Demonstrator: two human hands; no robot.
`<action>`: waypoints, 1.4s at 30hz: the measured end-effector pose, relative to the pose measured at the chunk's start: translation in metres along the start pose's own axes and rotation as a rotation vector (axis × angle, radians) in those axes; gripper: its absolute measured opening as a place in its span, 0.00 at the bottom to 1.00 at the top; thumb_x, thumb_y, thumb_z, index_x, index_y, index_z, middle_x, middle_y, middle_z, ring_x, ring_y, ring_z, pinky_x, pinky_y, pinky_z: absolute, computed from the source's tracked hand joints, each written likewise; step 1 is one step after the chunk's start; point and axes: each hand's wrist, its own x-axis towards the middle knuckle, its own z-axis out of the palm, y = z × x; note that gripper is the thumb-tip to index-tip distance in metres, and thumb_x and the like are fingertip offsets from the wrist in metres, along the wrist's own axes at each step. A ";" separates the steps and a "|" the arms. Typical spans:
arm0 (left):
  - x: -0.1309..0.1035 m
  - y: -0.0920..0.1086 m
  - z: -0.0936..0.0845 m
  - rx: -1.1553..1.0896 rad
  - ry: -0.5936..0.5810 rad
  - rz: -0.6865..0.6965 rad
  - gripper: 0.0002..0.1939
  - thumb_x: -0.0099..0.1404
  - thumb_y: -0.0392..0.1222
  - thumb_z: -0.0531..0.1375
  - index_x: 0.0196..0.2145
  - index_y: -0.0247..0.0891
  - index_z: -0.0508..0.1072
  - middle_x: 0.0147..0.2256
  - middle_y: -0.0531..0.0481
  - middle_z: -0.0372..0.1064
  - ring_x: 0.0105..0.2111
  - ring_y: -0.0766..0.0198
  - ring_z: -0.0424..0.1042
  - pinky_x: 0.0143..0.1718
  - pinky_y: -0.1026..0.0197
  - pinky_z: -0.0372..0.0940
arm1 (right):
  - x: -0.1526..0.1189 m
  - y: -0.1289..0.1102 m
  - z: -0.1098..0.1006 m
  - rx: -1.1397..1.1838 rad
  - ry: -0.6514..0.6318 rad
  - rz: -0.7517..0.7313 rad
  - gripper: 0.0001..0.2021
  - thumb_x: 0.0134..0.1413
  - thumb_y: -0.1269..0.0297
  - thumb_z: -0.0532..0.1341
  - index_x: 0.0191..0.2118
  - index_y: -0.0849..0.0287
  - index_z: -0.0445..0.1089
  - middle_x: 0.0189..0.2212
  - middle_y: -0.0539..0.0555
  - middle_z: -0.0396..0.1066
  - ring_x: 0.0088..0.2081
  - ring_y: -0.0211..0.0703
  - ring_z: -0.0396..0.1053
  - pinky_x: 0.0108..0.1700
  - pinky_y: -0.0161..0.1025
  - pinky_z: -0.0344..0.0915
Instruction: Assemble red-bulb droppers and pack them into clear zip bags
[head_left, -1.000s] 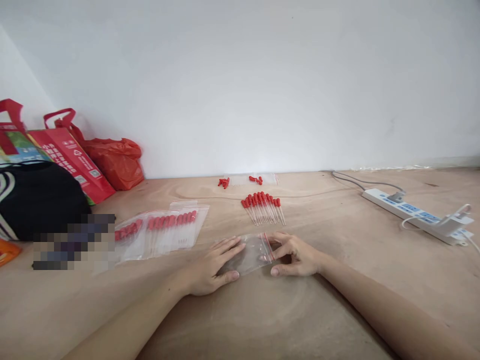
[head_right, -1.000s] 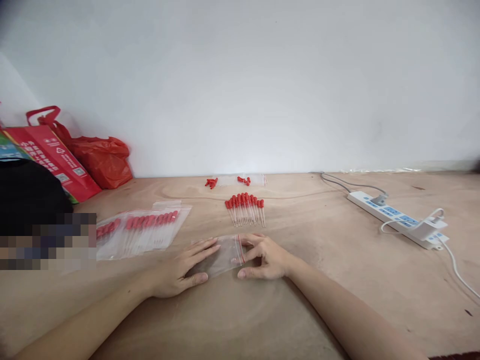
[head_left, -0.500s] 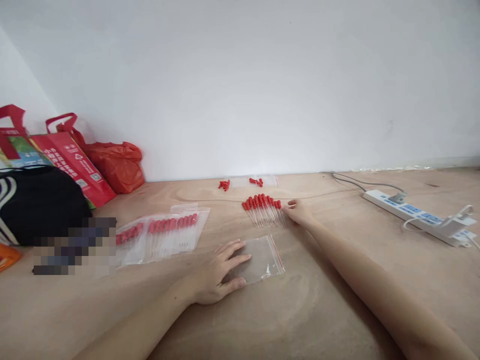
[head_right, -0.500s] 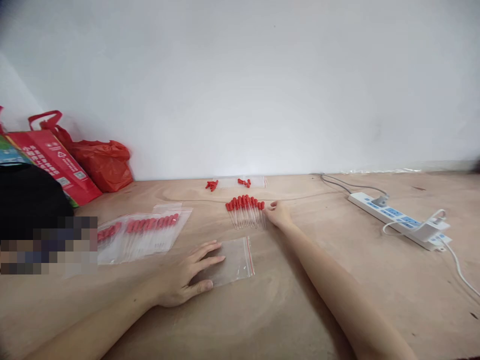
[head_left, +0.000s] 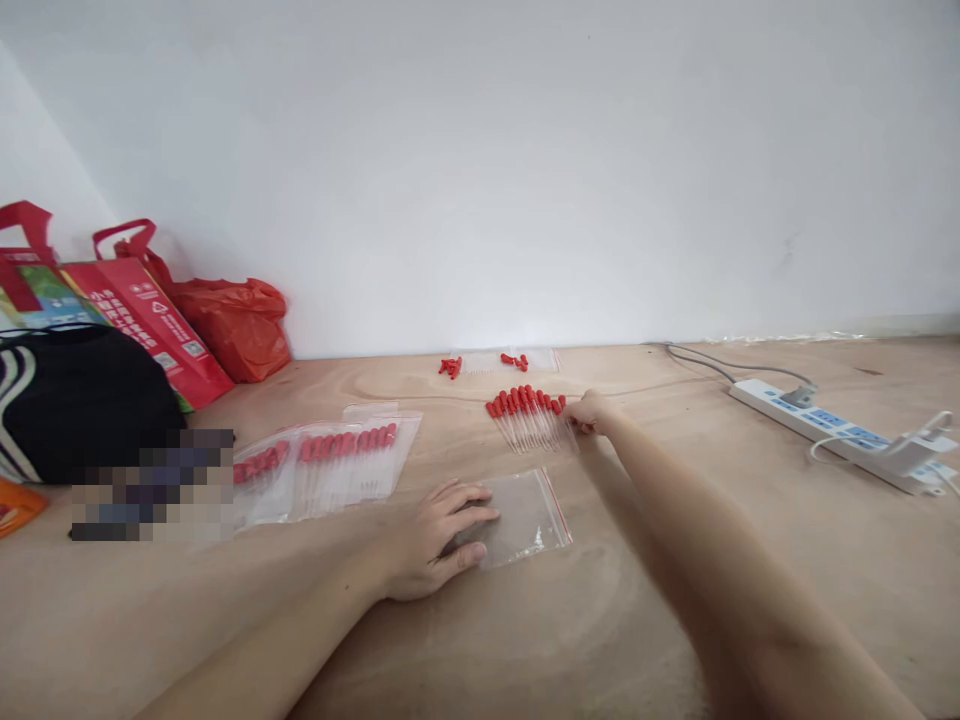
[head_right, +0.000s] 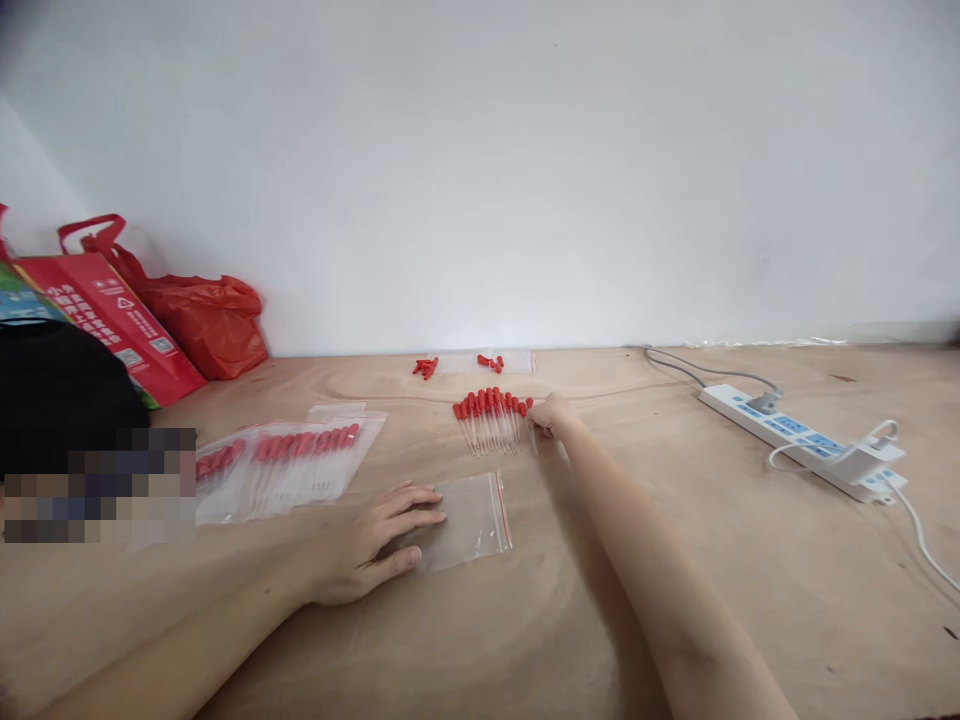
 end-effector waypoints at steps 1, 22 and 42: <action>0.000 0.000 0.000 0.001 -0.004 0.001 0.18 0.65 0.45 0.48 0.52 0.44 0.60 0.54 0.47 0.54 0.56 0.57 0.51 0.57 0.49 0.43 | 0.000 0.002 -0.002 0.037 -0.020 0.002 0.14 0.45 0.64 0.63 0.37 0.69 0.66 0.30 0.58 0.68 0.29 0.42 0.67 0.26 0.36 0.64; -0.002 -0.009 0.006 -0.043 -0.017 -0.057 0.23 0.63 0.46 0.50 0.55 0.47 0.54 0.57 0.49 0.47 0.58 0.52 0.45 0.56 0.47 0.46 | -0.111 0.069 0.003 0.770 -0.121 -0.464 0.29 0.38 0.57 0.65 0.46 0.52 0.50 0.22 0.41 0.60 0.20 0.32 0.63 0.23 0.33 0.63; -0.005 -0.007 0.000 -0.086 -0.059 -0.119 0.30 0.59 0.50 0.55 0.57 0.45 0.49 0.59 0.47 0.45 0.59 0.50 0.43 0.55 0.46 0.48 | -0.115 0.064 -0.011 -0.082 -0.396 -0.817 0.10 0.49 0.58 0.57 0.35 0.57 0.71 0.35 0.54 0.68 0.38 0.43 0.65 0.44 0.42 0.59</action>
